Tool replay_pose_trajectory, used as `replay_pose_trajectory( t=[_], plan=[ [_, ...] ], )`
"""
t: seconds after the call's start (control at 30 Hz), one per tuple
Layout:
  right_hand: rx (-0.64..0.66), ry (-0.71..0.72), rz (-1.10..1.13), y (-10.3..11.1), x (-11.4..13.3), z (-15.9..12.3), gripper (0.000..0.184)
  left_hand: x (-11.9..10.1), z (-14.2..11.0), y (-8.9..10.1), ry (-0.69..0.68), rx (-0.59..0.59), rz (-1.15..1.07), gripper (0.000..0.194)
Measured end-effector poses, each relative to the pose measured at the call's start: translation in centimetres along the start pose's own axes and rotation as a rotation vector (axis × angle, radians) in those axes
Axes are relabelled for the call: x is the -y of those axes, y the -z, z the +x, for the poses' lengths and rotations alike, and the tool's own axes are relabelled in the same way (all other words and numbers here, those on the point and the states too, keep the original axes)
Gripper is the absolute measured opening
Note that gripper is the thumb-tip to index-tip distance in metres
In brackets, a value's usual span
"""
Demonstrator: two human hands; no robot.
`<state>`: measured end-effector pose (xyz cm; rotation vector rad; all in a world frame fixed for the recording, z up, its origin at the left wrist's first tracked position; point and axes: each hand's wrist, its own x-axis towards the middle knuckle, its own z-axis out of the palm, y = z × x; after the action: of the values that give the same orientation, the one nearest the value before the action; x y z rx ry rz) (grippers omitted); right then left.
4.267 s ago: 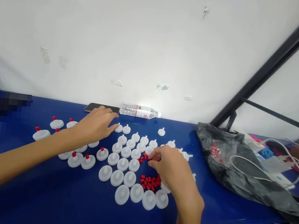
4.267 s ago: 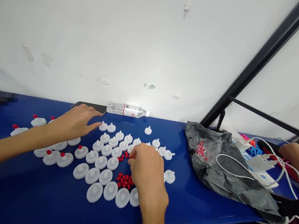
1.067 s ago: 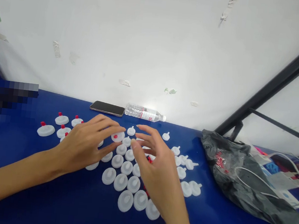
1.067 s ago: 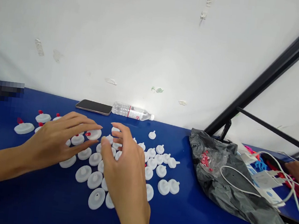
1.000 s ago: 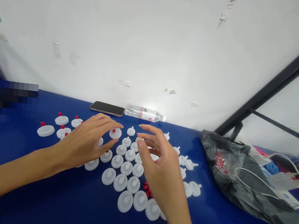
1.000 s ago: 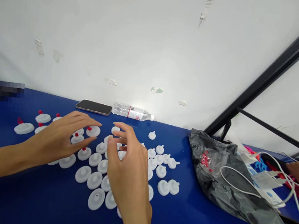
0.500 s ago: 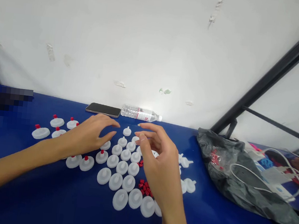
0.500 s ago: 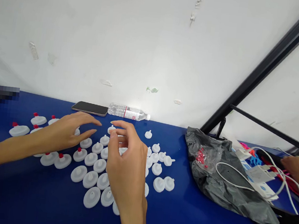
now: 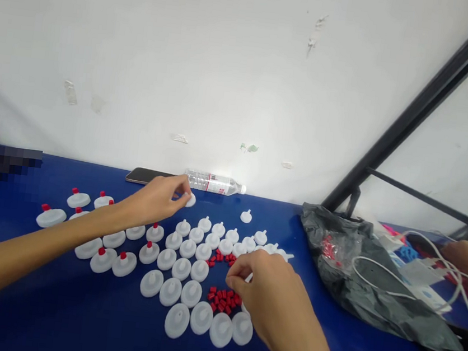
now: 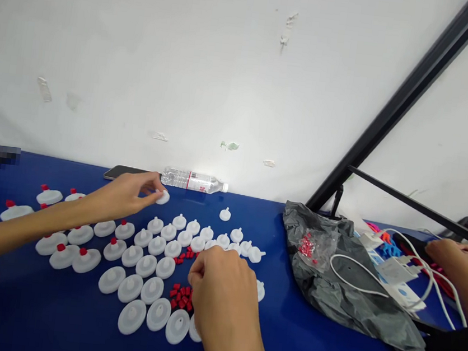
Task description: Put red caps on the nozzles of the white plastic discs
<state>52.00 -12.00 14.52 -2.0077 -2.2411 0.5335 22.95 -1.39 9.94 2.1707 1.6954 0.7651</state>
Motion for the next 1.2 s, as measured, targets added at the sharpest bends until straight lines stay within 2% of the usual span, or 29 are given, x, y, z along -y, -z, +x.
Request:
replay_pose_trajectory(
  t=[0.07, 0.17, 0.27, 0.4, 0.57, 0.63, 0.73, 0.8, 0.87, 1.03, 1.2],
  plan=[
    [0.041, -0.035, -0.016, 0.2, 0.4, 0.0, 0.027, -0.4, -2.0, 1.1, -0.017, -0.094, -0.056, 0.031],
    [0.083, 0.010, 0.027, -0.1, 1.1, 0.2, 0.025, -0.6, -5.0, 2.0, -0.032, -0.226, -0.104, 0.044],
    [0.088, 0.056, 0.047, -1.1, 1.6, 0.6, 0.024, -0.1, -7.2, 2.0, -0.049, -0.331, -0.119, 0.050],
    [0.121, 0.070, 0.004, -2.0, 2.2, 1.3, 0.029, 0.3, -8.6, 1.7, -0.087, -0.359, -0.124, 0.049],
    [0.092, 0.065, -0.050, -2.0, 1.7, 2.2, 0.025, -1.6, -10.4, 1.2, -0.133, -0.300, -0.150, 0.056],
    [0.051, 0.114, 0.110, -1.9, 1.2, 2.4, 0.024, -2.3, -11.2, 0.8, -0.182, -0.268, -0.145, 0.050],
    [-0.066, 0.235, 0.481, -2.0, 1.2, 2.4, 0.025, -2.4, -11.9, -0.2, -0.320, -0.274, -0.064, 0.032],
    [-0.138, 0.330, 0.668, -2.0, 1.8, 2.1, 0.031, -2.0, -11.9, -1.0, -0.438, -0.330, -0.001, 0.028],
    [-0.157, 0.391, 0.799, -2.0, 2.7, 1.8, 0.028, -1.6, -11.7, -1.6, -0.526, -0.402, 0.024, 0.033],
    [-0.092, 0.347, 0.935, -2.1, 4.1, 1.5, 0.012, -1.1, -11.2, -1.9, -0.589, -0.522, 0.010, 0.029],
    [-0.040, 0.313, 0.997, -2.1, 4.0, 1.9, 0.003, -1.2, -11.4, -1.9, -0.623, -0.546, -0.006, 0.034]
  ],
)
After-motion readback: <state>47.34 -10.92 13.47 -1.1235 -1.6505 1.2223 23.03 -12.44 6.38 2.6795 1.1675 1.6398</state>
